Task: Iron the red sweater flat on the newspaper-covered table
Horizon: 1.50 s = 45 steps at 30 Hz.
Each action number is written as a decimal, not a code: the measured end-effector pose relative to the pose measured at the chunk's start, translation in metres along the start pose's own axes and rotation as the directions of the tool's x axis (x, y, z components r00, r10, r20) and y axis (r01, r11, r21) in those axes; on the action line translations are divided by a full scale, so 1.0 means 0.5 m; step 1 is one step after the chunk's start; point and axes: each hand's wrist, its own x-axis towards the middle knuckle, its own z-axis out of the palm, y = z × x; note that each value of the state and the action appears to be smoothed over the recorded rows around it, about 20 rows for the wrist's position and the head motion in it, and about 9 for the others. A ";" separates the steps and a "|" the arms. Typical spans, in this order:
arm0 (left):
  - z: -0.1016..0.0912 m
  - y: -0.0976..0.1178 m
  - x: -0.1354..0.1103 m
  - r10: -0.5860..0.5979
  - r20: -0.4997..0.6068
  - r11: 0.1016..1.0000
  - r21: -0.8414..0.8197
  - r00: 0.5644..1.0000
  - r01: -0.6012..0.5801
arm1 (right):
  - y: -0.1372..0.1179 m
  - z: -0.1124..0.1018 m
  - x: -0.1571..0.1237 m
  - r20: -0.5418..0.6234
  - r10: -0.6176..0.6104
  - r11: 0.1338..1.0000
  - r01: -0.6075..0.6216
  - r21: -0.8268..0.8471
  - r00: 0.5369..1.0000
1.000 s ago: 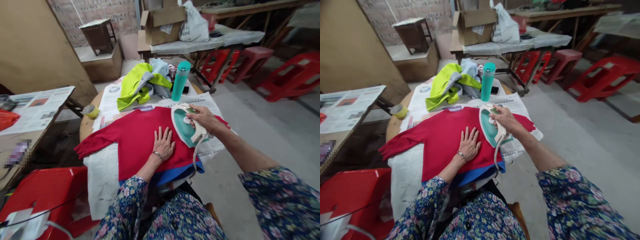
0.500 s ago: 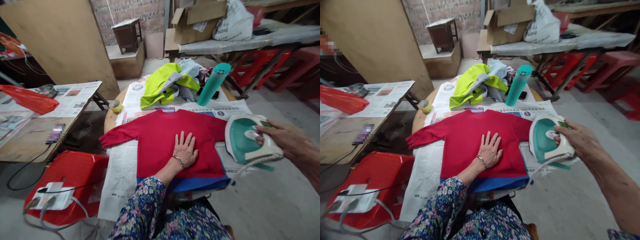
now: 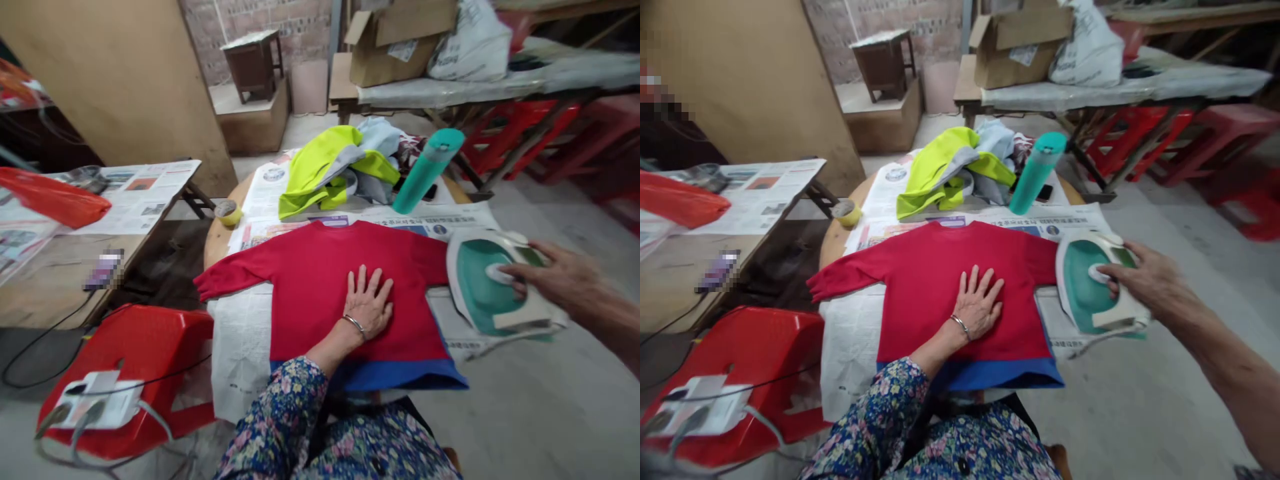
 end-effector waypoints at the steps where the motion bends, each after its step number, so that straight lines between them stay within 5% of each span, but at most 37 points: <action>1: -0.003 -0.003 -0.001 -0.001 0.002 1.000 0.007 1.000 0.001 | -0.012 -0.008 -0.009 0.054 0.054 0.997 -0.057 0.059 0.997; 3: -0.006 -0.010 -0.002 -0.002 -0.002 1.000 0.024 1.000 0.003 | -0.035 -0.021 -0.023 0.173 0.028 0.986 -0.056 0.159 0.985; 7: -0.004 -0.024 -0.002 0.004 -0.028 0.999 0.047 1.000 -0.003 | -0.056 -0.025 -0.017 0.281 -0.228 0.954 0.155 0.258 0.932; 12: 0.005 -0.023 -0.002 -0.029 -0.041 0.999 0.023 0.999 0.030 | -0.072 0.008 0.031 0.369 -0.503 0.853 0.380 0.357 0.782; 17: 0.006 -0.021 0.002 0.009 -0.011 1.000 0.005 1.000 -0.009 | -0.136 0.037 0.081 0.513 -0.543 0.837 0.476 0.268 0.665; 22: -0.003 -0.017 -0.003 0.127 0.018 0.992 -0.001 0.992 -0.127 | -0.206 0.055 0.138 0.470 -0.732 0.626 0.760 0.177 0.493; 29: -0.013 -0.010 -0.009 0.296 0.048 0.951 -0.109 0.954 -0.290 | -0.265 0.111 0.159 0.406 -0.671 0.686 0.728 0.021 0.620; 36: -0.010 -0.004 -0.008 0.334 0.077 0.934 -0.165 0.939 -0.318 | -0.340 0.160 0.104 0.387 -0.727 0.627 0.778 0.038 0.567; 42: -0.011 0.001 -0.012 0.328 0.069 0.935 -0.163 0.942 -0.314 | -0.461 0.221 0.064 0.368 -0.715 0.612 0.787 -0.082 0.594; 45: -0.008 0.002 -0.012 0.325 0.051 0.935 -0.165 0.944 -0.313 | -0.490 0.239 0.074 0.365 -0.747 0.569 0.818 -0.081 0.556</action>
